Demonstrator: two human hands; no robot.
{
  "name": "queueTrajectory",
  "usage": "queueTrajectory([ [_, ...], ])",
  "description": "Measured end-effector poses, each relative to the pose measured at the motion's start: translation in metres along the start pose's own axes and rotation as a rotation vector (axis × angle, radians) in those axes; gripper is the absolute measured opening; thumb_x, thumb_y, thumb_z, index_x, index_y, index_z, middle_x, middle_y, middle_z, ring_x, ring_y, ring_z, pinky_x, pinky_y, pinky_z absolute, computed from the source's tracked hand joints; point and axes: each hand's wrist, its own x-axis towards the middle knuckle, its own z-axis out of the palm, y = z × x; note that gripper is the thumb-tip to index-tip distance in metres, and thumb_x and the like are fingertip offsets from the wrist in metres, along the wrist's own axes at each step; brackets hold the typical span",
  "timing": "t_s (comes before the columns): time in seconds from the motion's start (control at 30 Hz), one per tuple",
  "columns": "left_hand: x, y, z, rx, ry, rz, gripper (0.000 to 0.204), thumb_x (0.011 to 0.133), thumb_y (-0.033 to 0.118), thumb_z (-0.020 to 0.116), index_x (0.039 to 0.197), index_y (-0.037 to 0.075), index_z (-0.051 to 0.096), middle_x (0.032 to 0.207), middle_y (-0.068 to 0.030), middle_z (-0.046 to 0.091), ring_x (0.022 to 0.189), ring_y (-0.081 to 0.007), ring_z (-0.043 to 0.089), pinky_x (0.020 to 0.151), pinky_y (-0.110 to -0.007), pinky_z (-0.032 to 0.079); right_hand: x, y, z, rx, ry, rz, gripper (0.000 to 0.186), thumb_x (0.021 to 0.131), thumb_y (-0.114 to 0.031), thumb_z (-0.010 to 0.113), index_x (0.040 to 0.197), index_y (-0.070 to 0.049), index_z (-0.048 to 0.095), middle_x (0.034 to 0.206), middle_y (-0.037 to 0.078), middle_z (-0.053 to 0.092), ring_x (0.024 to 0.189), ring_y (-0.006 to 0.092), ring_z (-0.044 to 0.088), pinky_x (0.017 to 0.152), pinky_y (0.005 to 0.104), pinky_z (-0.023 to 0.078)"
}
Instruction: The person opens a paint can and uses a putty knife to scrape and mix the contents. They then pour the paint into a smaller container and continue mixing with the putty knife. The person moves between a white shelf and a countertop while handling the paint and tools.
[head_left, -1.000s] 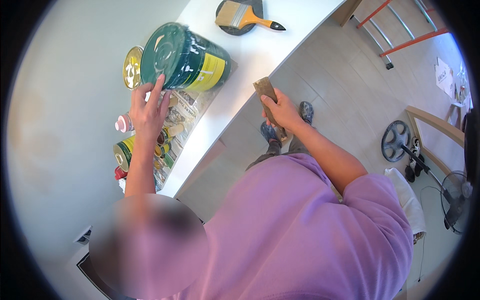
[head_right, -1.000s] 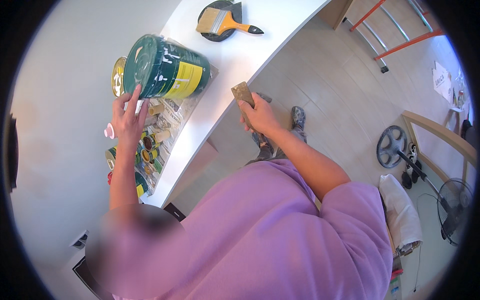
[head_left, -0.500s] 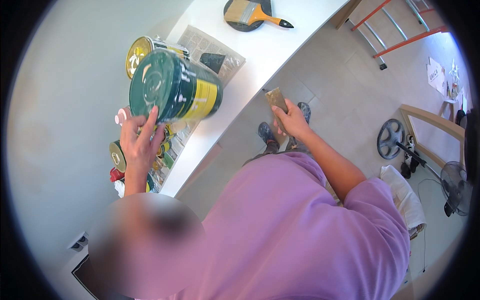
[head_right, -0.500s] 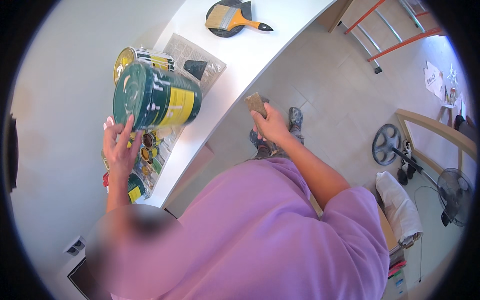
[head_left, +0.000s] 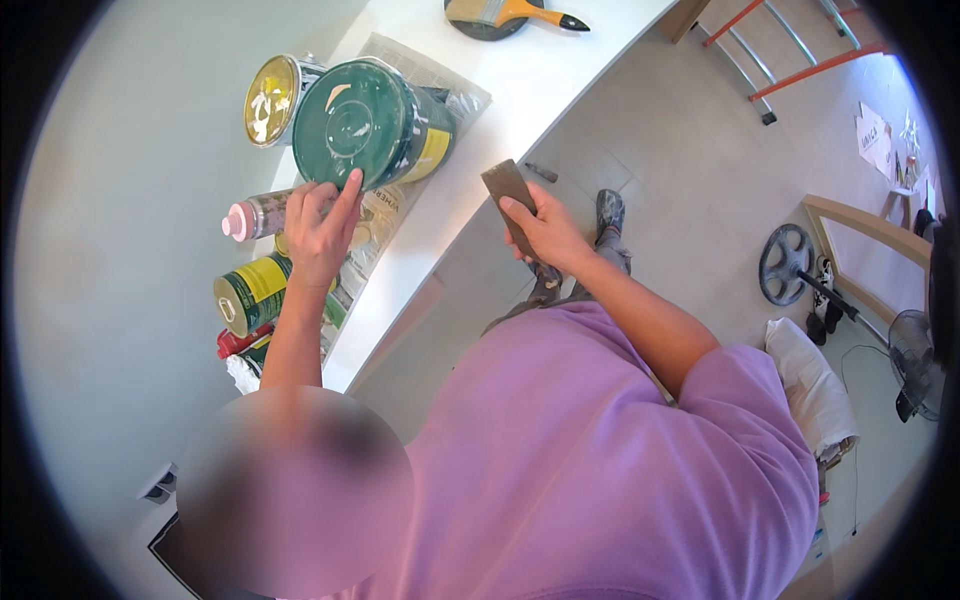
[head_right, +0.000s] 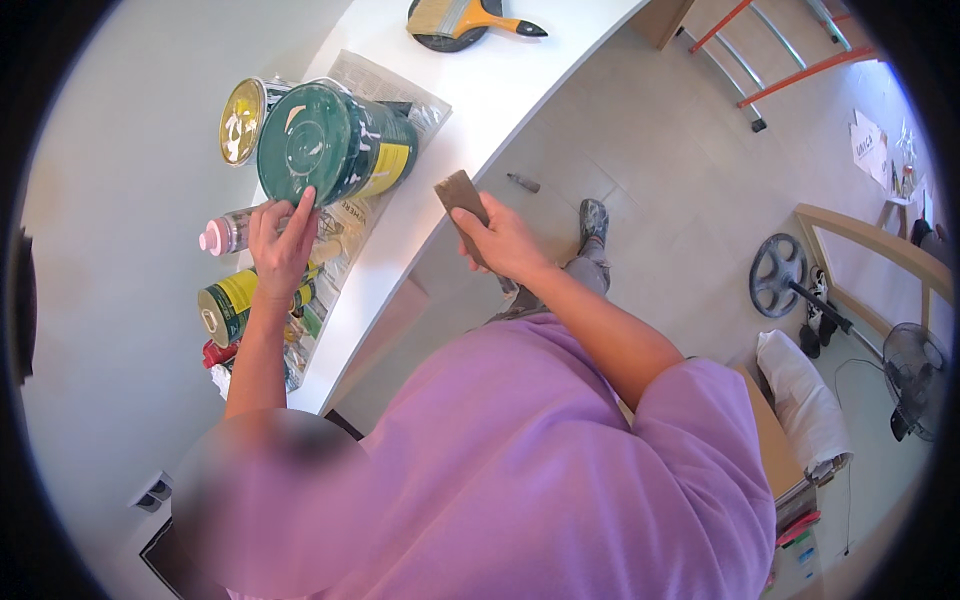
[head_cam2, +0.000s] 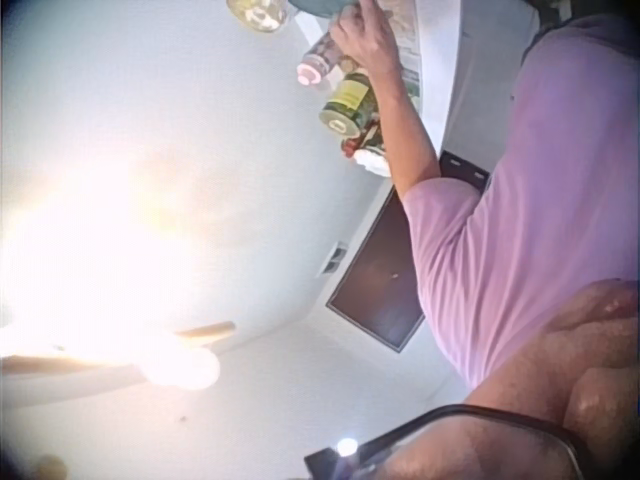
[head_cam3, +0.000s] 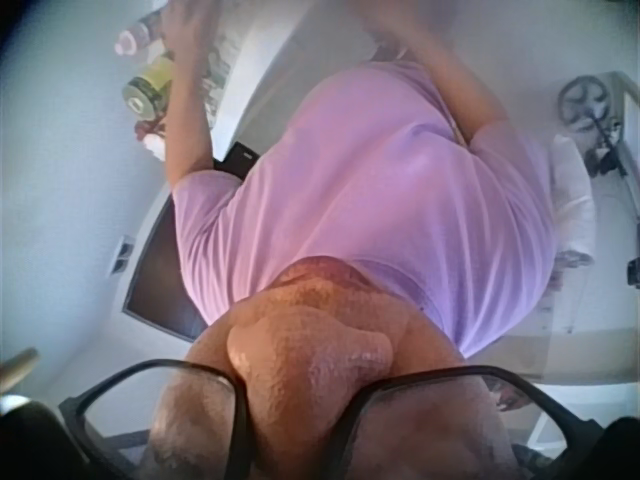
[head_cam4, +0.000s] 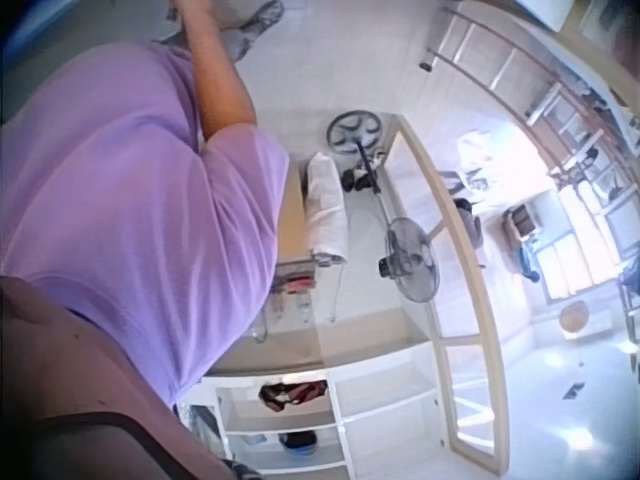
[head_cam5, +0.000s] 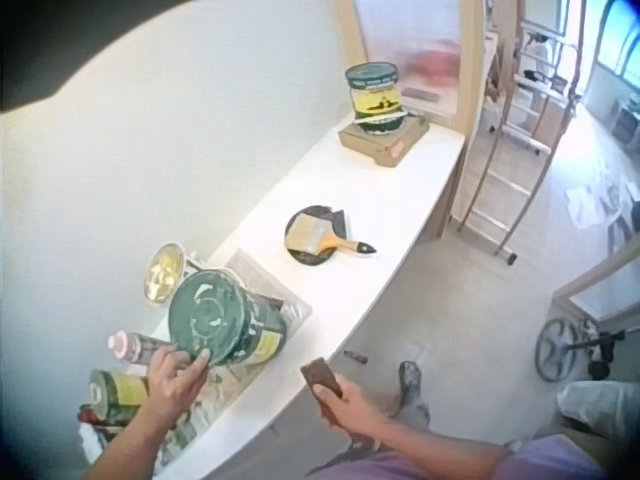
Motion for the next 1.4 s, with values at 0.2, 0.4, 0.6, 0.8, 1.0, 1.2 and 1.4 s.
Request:
queueTrajectory([
  [0.2,0.002,0.002,-0.003,-0.204,-0.216,-0.23,0.068,0.074,0.014,0.09,0.137,0.01,0.066,0.117,-0.0161,0.062,0.109,-0.0329,0.06,0.094,-0.045,0.051,0.011,-0.004,0.031,0.167,-0.076,-0.129,0.032,0.107,-0.038,0.056,0.116,-0.007,0.054,0.074,0.006,0.065,0.053,0.0126,0.061,0.047,0.0293,0.048],
  [0.4,0.055,-0.008,-0.001,-0.45,-0.291,-0.241,0.091,0.078,0.046,0.082,0.154,0.01,0.046,0.158,-0.0248,0.037,0.146,-0.0416,0.037,0.119,-0.051,0.032,0.035,-0.018,0.065,0.297,-0.134,-0.24,0.032,0.107,-0.038,0.055,0.113,-0.006,0.053,0.073,0.006,0.065,0.051,0.0122,0.06,0.044,0.0286,0.047],
  [0.6,0.078,-0.064,0.043,-0.442,-0.266,-0.354,0.076,0.099,0.055,0.056,0.159,0.011,0.04,0.158,-0.0297,0.034,0.148,-0.0458,0.033,0.122,-0.052,0.025,0.056,-0.017,0.083,0.403,-0.173,-0.325,0.033,0.108,-0.039,0.054,0.115,-0.006,0.054,0.072,0.007,0.065,0.049,0.0122,0.06,0.042,0.0275,0.047],
  [0.8,0.075,-0.062,0.066,-0.292,-0.316,-0.237,0.083,0.098,0.061,0.054,0.162,0.013,0.033,0.156,-0.034,0.033,0.143,-0.0492,0.035,0.12,-0.055,0.025,0.067,-0.022,0.072,0.386,-0.228,-0.339,0.036,0.107,-0.042,0.054,0.118,-0.007,0.054,0.069,0.006,0.063,0.047,0.013,0.06,0.04,0.027,0.046],
  [1.0,0.073,-0.063,0.067,-0.207,-0.32,-0.216,0.084,0.098,0.064,0.052,0.163,0.014,0.032,0.155,-0.0331,0.035,0.141,-0.0491,0.036,0.119,-0.056,0.025,0.105,-0.013,0.065,0.514,-0.486,-0.288,0.047,0.104,-0.051,0.059,0.117,-0.006,0.053,0.066,0.006,0.06,0.043,0.0147,0.058,0.037,0.0283,0.045],
  [1.2,0.071,-0.065,0.069,-0.2,-0.324,-0.242,0.085,0.098,0.064,0.052,0.163,0.015,0.031,0.155,-0.0311,0.034,0.142,-0.0479,0.035,0.119,-0.057,0.023,0.101,-0.025,0.071,0.421,-0.338,-0.382,0.039,0.104,-0.044,0.061,0.104,-0.005,0.055,0.065,0.002,0.06,0.045,0.0116,0.057,0.041,0.0268,0.046],
  [1.4,0.074,-0.059,0.066,-0.185,-0.324,-0.237,0.081,0.099,0.064,0.05,0.163,0.017,0.033,0.154,-0.0306,0.035,0.141,-0.0473,0.036,0.118,-0.057,0.023,0.074,-0.034,0.081,0.06,0.123,-0.558,0.037,0.102,-0.039,0.066,0.103,-0.004,0.057,0.066,0.012,0.064,0.05,0.0258,0.061,0.048,0.0357,0.049],
])
